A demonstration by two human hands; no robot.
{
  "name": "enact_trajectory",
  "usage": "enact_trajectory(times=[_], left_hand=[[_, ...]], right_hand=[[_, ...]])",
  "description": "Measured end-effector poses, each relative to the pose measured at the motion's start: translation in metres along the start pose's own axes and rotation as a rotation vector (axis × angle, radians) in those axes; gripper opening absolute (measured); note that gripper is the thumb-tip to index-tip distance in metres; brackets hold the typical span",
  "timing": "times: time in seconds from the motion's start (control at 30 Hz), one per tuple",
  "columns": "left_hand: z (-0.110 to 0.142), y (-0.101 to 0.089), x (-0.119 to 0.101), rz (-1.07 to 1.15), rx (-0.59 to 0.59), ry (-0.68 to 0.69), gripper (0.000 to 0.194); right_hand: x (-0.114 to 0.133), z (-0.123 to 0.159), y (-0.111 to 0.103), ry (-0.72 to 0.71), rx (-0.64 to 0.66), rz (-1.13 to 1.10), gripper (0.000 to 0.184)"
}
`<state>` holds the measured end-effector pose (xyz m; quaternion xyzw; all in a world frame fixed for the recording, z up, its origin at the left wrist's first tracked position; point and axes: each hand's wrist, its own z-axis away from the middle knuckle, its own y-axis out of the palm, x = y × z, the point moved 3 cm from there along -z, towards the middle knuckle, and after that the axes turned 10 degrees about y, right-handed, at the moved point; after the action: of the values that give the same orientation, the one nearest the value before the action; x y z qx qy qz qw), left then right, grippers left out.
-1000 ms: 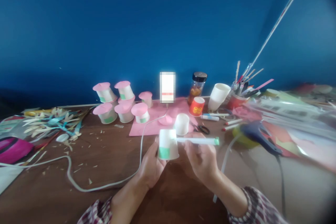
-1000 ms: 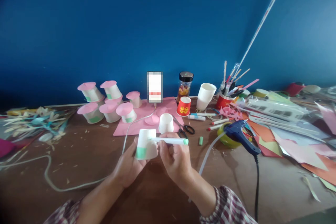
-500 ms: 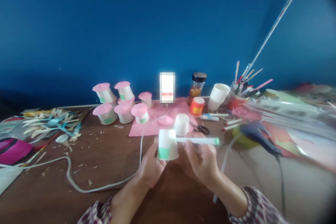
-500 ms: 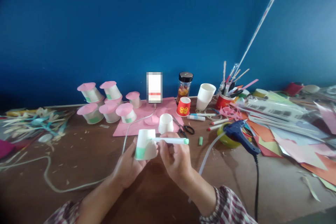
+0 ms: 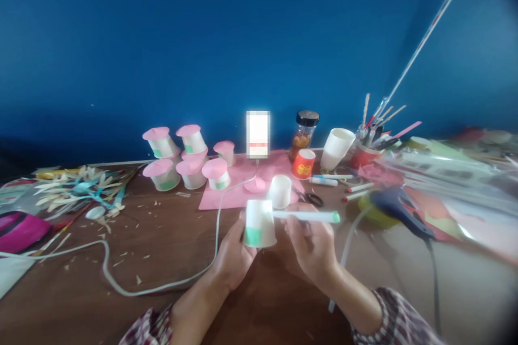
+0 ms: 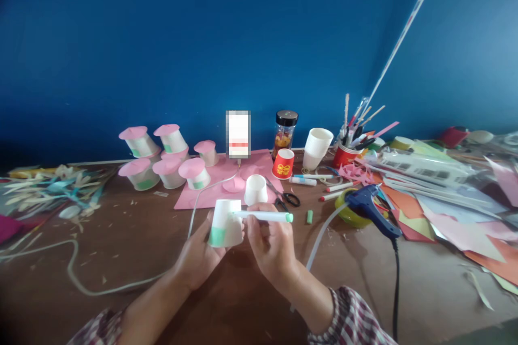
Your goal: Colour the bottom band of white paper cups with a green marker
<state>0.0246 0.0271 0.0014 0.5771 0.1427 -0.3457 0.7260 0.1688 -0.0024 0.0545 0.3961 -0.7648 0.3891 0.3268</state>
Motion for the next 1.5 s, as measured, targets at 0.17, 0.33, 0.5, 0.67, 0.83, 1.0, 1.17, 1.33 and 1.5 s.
enact_trajectory(times=[0.17,0.33,0.5,0.67,0.83,1.0,1.17,1.33,1.5], left_hand=[[-0.001,-0.001,0.001,0.009,0.001,0.0,0.036],[0.0,0.001,0.001,0.017,0.012,-0.02,0.038],[0.002,0.006,-0.002,0.02,0.031,0.005,0.039],[0.003,0.007,-0.003,0.022,0.024,0.007,0.037],[0.0,0.001,-0.002,-0.001,0.01,0.01,0.038],[-0.001,0.0,-0.001,0.003,-0.01,0.013,0.039],[-0.001,0.0,0.0,-0.018,0.015,0.016,0.04],[-0.001,-0.003,0.002,-0.027,0.037,0.023,0.041],[-0.003,-0.003,0.002,-0.01,0.02,0.022,0.041]], right_hand=[[0.0,-0.001,0.0,-0.009,0.017,0.03,0.009],[0.001,-0.001,0.0,-0.033,0.016,0.046,0.009],[0.002,-0.001,0.0,-0.037,0.028,0.035,0.008],[0.002,-0.001,0.0,-0.034,0.043,0.053,0.008],[0.004,-0.001,0.001,-0.049,0.043,0.05,0.009],[0.004,0.001,0.0,-0.066,0.017,0.02,0.009],[0.001,0.002,0.001,-0.088,0.024,0.03,0.009],[0.0,0.003,0.003,-0.085,0.034,0.032,0.01],[0.0,0.003,0.003,-0.078,0.037,0.044,0.01]])
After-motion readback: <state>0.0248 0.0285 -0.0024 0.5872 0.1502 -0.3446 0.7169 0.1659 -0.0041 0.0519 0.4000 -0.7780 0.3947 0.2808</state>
